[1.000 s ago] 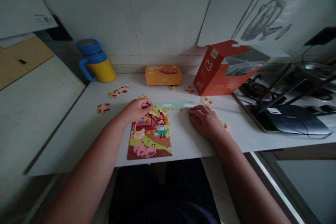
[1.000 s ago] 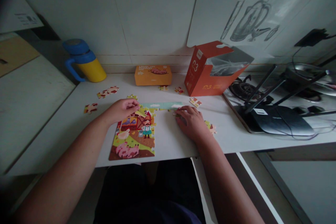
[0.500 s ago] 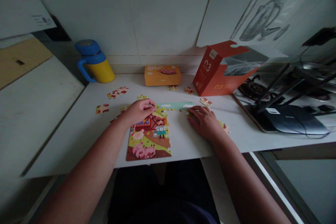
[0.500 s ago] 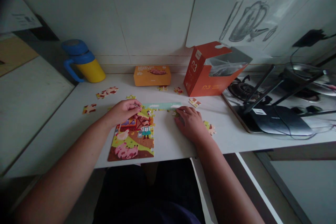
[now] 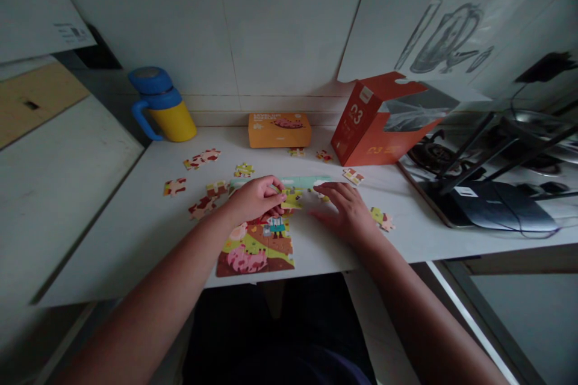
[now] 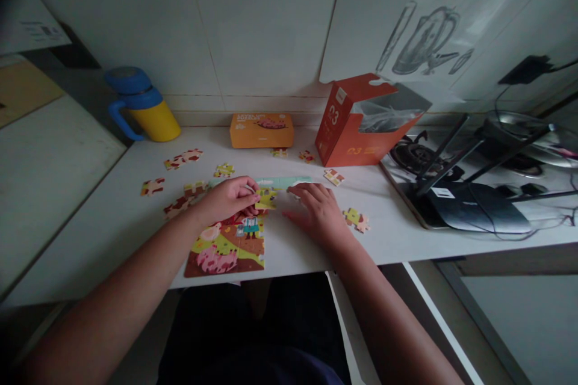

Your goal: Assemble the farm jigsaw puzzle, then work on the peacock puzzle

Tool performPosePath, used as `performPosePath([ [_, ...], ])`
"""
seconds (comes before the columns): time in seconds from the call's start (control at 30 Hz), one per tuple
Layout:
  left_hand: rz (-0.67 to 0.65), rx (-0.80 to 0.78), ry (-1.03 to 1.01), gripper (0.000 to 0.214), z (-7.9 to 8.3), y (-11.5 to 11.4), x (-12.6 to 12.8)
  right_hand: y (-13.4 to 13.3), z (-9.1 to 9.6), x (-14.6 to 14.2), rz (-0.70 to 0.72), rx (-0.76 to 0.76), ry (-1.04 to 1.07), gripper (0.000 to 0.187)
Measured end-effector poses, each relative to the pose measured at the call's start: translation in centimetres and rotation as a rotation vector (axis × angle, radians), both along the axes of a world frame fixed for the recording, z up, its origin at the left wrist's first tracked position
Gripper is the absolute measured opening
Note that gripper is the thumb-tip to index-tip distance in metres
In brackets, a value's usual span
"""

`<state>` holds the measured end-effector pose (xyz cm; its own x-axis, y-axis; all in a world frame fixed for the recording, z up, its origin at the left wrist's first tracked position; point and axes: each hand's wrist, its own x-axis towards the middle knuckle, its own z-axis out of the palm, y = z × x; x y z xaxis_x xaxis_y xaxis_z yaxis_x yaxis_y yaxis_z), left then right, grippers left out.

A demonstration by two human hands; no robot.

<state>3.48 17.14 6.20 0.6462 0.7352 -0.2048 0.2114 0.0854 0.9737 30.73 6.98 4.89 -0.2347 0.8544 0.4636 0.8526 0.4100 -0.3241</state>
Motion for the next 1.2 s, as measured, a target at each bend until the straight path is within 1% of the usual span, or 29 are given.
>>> performPosePath([
  [0.07,-0.012,-0.011,0.000,0.025,-0.1,-0.5,0.8,-0.1,0.1,-0.4,0.061,0.004,-0.017,0.058],
  [0.13,-0.029,-0.015,0.000,0.024,-0.2,-0.9,1.3,0.0,-0.1,-0.6,0.098,0.007,-0.039,0.062],
  [0.27,-0.088,0.008,-0.012,0.023,-0.4,-1.2,1.6,0.4,-0.5,-0.5,0.129,-0.017,-0.059,0.051],
  [0.43,-0.096,0.006,-0.022,0.023,-0.5,-1.3,1.6,0.4,-0.9,-0.6,0.145,-0.050,-0.048,0.053],
  [0.53,-0.077,0.004,-0.009,0.027,-0.6,-1.3,1.7,0.4,-1.0,-0.4,0.151,-0.043,-0.023,0.051],
  [0.6,-0.062,0.010,0.000,0.031,-0.6,-1.2,1.6,0.5,-1.0,0.0,0.128,-0.046,-0.020,0.049],
  [0.67,-0.040,0.033,-0.001,0.034,-0.5,-1.0,1.4,0.8,-1.0,0.5,0.068,-0.052,-0.024,0.049],
  [0.77,0.007,0.086,-0.018,0.028,-0.4,-0.7,0.9,1.3,-1.3,1.4,-0.027,-0.066,-0.033,0.051],
  [0.83,0.031,0.115,-0.009,0.021,-0.3,-0.5,0.7,1.5,-1.6,1.8,-0.054,-0.091,-0.048,0.052],
  [0.97,0.032,0.163,0.051,0.015,-0.1,-0.5,0.6,1.6,-1.9,2.0,-0.050,-0.139,-0.059,0.051],
  [1.1,0.033,0.199,0.074,0.017,-0.1,-0.5,0.5,1.3,-1.7,1.8,-0.075,-0.120,-0.033,0.044],
  [1.2,0.045,0.239,0.077,0.017,-0.3,-0.3,0.3,0.9,-1.4,1.2,-0.038,-0.107,-0.043,0.039],
])
